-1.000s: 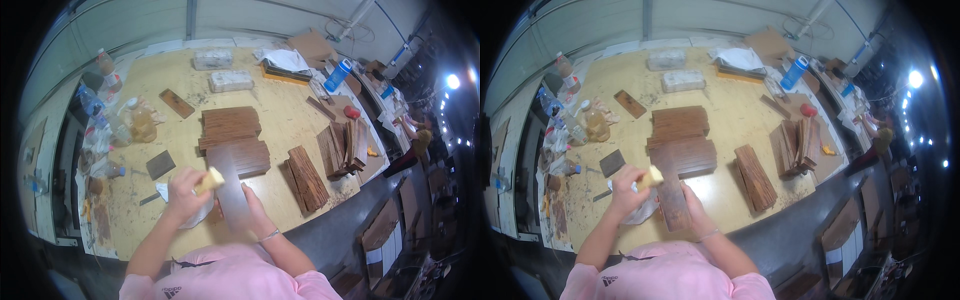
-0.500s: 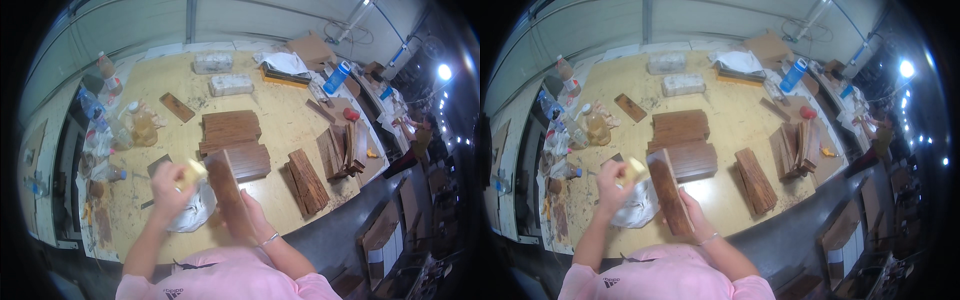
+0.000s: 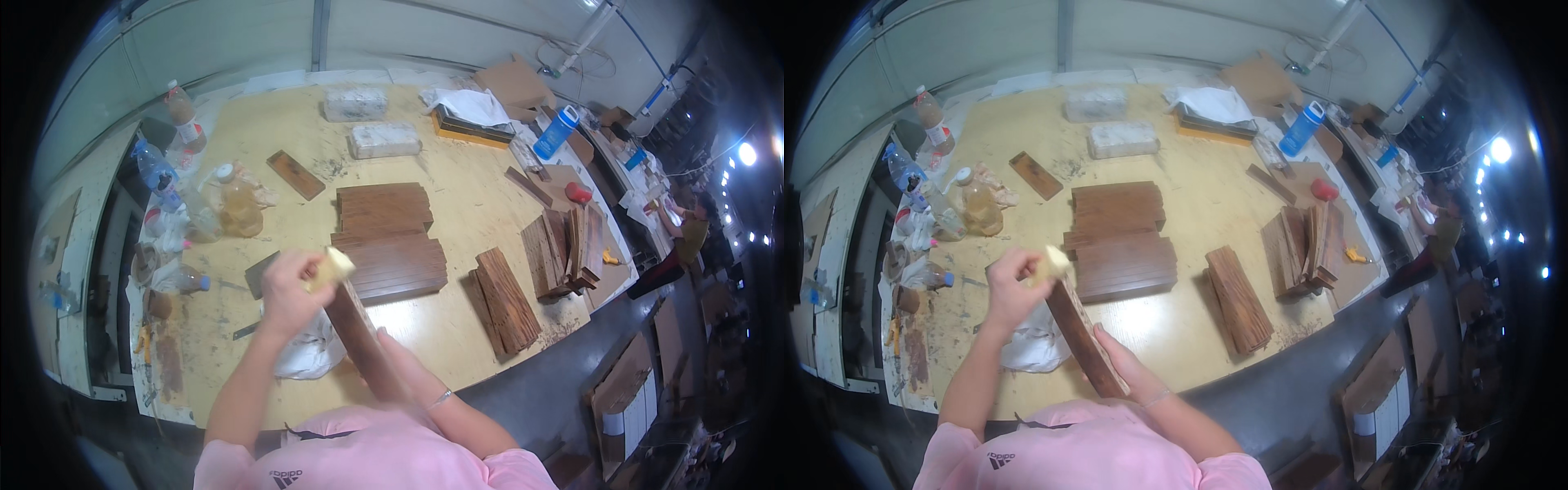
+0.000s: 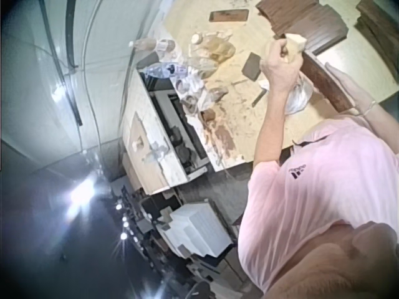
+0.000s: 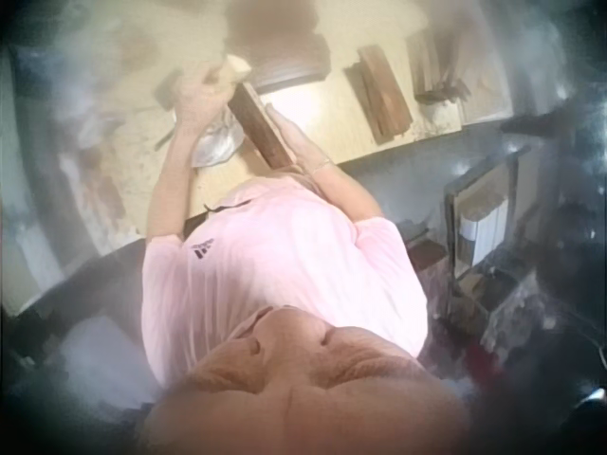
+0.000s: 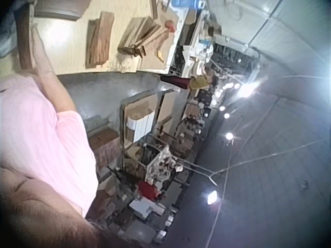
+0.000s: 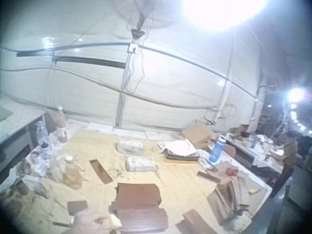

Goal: The person applies wax or polish to individual wood slats using a sponge. They pick up a slat, wipe it with a cloth, apply a substance from a container using a yellow sponge, and then stack the finished slat with others on the table.

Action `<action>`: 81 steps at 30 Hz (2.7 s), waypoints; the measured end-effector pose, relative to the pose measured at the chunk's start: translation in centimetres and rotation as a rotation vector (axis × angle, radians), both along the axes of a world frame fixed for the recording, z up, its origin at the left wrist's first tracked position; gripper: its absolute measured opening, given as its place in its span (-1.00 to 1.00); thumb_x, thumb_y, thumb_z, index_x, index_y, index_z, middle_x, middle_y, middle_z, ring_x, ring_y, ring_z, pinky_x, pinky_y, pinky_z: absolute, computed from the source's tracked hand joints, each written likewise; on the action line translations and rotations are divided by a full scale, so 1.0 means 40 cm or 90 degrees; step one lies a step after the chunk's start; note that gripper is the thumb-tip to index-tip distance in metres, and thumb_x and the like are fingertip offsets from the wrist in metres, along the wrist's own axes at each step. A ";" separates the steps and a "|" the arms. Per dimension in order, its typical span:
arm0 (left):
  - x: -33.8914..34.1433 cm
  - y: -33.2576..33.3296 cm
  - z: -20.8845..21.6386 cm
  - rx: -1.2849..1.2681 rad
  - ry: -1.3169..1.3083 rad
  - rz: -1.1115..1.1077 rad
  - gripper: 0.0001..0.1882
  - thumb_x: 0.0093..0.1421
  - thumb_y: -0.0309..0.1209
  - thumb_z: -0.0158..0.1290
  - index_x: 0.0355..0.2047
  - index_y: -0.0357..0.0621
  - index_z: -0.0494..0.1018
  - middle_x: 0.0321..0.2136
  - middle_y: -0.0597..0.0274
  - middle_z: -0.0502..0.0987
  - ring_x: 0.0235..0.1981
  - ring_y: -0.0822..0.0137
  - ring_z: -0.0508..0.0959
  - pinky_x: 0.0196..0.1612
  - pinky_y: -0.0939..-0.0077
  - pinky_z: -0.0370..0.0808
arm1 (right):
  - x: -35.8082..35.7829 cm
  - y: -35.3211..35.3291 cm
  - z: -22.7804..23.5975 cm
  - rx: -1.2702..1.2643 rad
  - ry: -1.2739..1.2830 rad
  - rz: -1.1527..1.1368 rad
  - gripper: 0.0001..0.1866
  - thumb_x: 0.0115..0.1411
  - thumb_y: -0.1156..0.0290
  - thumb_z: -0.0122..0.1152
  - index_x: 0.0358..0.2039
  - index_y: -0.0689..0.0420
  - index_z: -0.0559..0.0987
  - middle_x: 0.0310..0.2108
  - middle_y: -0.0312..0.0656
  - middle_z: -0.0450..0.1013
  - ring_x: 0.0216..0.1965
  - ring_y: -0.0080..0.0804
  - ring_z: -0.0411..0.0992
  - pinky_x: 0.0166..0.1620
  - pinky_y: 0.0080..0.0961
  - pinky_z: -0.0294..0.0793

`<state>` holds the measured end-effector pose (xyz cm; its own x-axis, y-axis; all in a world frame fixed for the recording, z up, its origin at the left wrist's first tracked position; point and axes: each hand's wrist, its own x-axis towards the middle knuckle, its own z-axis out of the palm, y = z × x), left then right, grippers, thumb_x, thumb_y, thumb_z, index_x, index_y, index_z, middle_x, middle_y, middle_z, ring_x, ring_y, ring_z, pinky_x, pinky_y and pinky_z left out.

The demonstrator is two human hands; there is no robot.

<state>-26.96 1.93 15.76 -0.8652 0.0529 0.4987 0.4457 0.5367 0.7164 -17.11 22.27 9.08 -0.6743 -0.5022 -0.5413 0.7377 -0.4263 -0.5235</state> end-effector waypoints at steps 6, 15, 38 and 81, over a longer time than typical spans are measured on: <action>0.003 -0.062 0.015 0.097 -0.134 0.010 -0.67 -0.15 -0.55 0.32 -0.31 -0.26 0.54 -0.48 0.30 0.44 -0.50 0.47 0.40 -0.39 0.59 0.41 | 0.014 0.040 0.009 0.082 0.235 0.099 -0.16 0.18 -0.32 0.07 0.19 0.16 0.35 -0.25 -0.37 0.46 -0.35 -0.67 0.46 -0.27 -0.71 0.52; 0.046 -0.011 0.008 0.120 -0.119 -0.041 -0.67 -0.16 -0.59 0.30 -0.31 -0.28 0.53 -0.47 0.32 0.45 -0.47 0.50 0.43 -0.36 0.62 0.41 | 0.020 0.077 0.034 0.030 0.213 0.023 -0.04 0.15 -0.25 0.20 0.35 0.17 0.21 -0.20 -0.34 0.43 -0.28 -0.68 0.41 -0.23 -0.68 0.48; 0.111 -0.050 -0.103 0.208 -0.334 -0.025 -0.64 -0.17 -0.60 0.27 -0.27 -0.30 0.53 -0.49 0.38 0.49 -0.46 0.54 0.44 -0.32 0.61 0.40 | -0.113 0.232 -0.058 1.060 0.824 -0.131 -0.53 -0.03 0.49 0.36 -0.03 0.16 0.53 -0.07 0.01 0.40 -0.04 -0.04 0.38 -0.02 -0.26 0.47; 0.305 0.039 -0.043 -0.038 -0.102 -0.322 -0.56 -0.20 -0.45 0.29 -0.21 -0.18 0.59 -0.41 0.15 0.52 -0.38 0.14 0.52 -0.32 0.32 0.51 | -0.124 0.079 0.053 0.066 0.176 -0.218 -0.70 0.36 0.35 -0.08 0.03 0.22 0.40 -0.22 -0.02 0.54 -0.25 -0.25 0.58 -0.17 -0.32 0.61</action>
<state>-14.77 3.47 14.05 -0.7896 0.5073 0.3454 0.5463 0.3248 0.7720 -22.05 25.43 11.21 -0.9187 -0.1772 -0.3530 0.3894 -0.5561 -0.7342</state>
